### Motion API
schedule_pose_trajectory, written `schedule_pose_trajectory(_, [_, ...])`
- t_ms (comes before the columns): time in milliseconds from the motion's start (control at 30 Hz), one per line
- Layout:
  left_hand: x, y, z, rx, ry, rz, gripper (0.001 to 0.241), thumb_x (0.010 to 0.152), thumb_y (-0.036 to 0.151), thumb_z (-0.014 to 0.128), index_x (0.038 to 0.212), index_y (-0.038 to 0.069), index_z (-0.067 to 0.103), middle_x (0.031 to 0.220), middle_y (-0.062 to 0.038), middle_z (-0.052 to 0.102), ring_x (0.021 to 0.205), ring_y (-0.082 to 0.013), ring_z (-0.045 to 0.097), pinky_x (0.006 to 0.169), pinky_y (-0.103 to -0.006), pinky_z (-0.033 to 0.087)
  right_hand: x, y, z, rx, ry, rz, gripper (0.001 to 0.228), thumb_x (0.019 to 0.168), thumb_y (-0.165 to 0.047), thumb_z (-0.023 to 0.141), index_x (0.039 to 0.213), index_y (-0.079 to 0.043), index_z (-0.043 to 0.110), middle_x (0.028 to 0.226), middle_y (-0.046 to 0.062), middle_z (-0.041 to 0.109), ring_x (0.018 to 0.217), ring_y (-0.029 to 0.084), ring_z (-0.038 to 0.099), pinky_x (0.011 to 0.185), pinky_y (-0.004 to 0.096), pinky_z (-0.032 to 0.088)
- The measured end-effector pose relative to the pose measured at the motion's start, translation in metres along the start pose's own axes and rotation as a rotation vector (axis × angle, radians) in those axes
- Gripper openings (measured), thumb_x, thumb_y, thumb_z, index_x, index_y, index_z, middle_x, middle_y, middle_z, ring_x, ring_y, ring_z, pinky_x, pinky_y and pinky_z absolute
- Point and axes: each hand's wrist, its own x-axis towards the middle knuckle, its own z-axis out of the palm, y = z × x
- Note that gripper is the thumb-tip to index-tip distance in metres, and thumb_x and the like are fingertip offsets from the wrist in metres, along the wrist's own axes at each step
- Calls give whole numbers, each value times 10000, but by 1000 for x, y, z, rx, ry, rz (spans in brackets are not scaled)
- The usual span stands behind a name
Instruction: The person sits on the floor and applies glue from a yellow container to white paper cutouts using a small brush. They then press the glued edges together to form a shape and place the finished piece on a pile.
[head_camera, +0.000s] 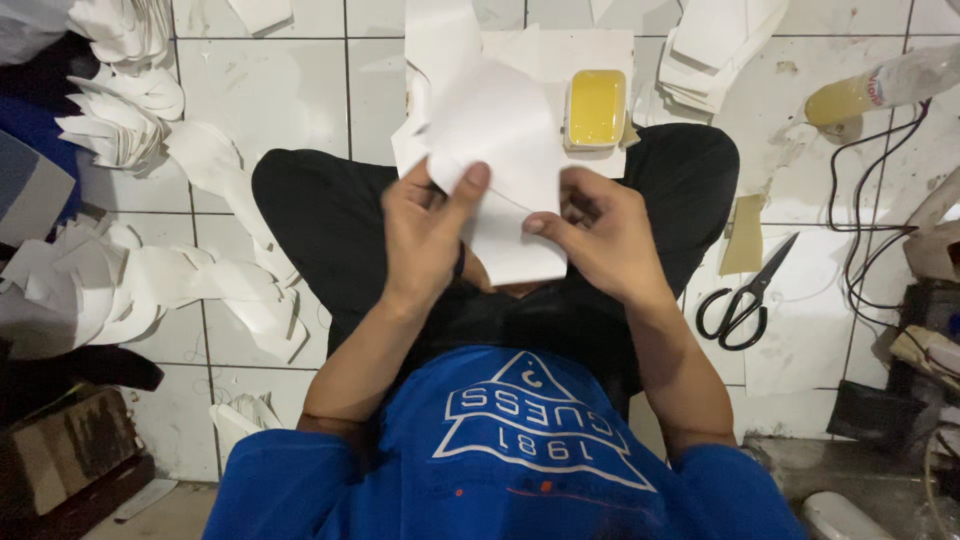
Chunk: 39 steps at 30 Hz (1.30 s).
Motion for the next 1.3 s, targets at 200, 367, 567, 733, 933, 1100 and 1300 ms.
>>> schedule_pose_trajectory(200, [9,32,14,-46,-6,-37,249,819,242,752,831,29,623,727,-28,611,714,-72,583,679,-217,529,5,9,-20,11,-10,-48,227,712,-111,852,755,-33,643,560,37,555,562,77,517,499,192,428])
schedule_pose_trajectory(367, [38,15,8,-176,-294,-301,347,940,480,378,867,172,520,743,82,445,665,-31,413,633,-206,341,45,-2,-42,95,19,-200,460,891,8,646,1299,34,436,1310,134,514,1228,191,490,1069,309,423])
schedule_pose_trajectory(567, [65,-4,-19,148,-67,-99,261,900,243,586,1112,90,601,1024,-69,666,688,-84,560,654,-200,424,129,80,-190,-27,363,-209,346,950,-108,679,1236,-91,484,1157,62,573,1039,160,572,892,301,507])
schedule_pose_trajectory(733, [77,-37,-40,201,82,-238,156,864,195,619,1000,127,652,949,-25,657,666,-67,523,663,-191,429,214,233,-309,-179,553,69,573,879,-244,780,1293,-53,433,1248,95,568,1114,171,592,904,303,539])
schedule_pose_trajectory(933, [97,-53,-41,269,112,-200,101,891,126,592,959,106,663,723,13,559,538,-49,449,508,-204,363,212,350,-270,-489,791,195,628,749,-278,840,1204,-47,474,1108,87,589,981,200,619,806,321,535])
schedule_pose_trajectory(1100, [183,-71,1,462,-9,330,91,857,68,597,892,129,655,873,12,675,849,-123,630,696,-249,467,179,247,-178,-477,953,-279,403,722,-6,663,1090,-55,506,1023,141,563,913,274,571,696,349,535])
schedule_pose_trajectory(1300, [342,-167,129,884,-248,117,222,701,388,597,813,208,663,683,26,717,741,-202,681,703,-366,471,182,239,-164,-334,1055,-193,214,748,-41,565,960,-73,559,953,85,581,750,188,579,663,294,504])
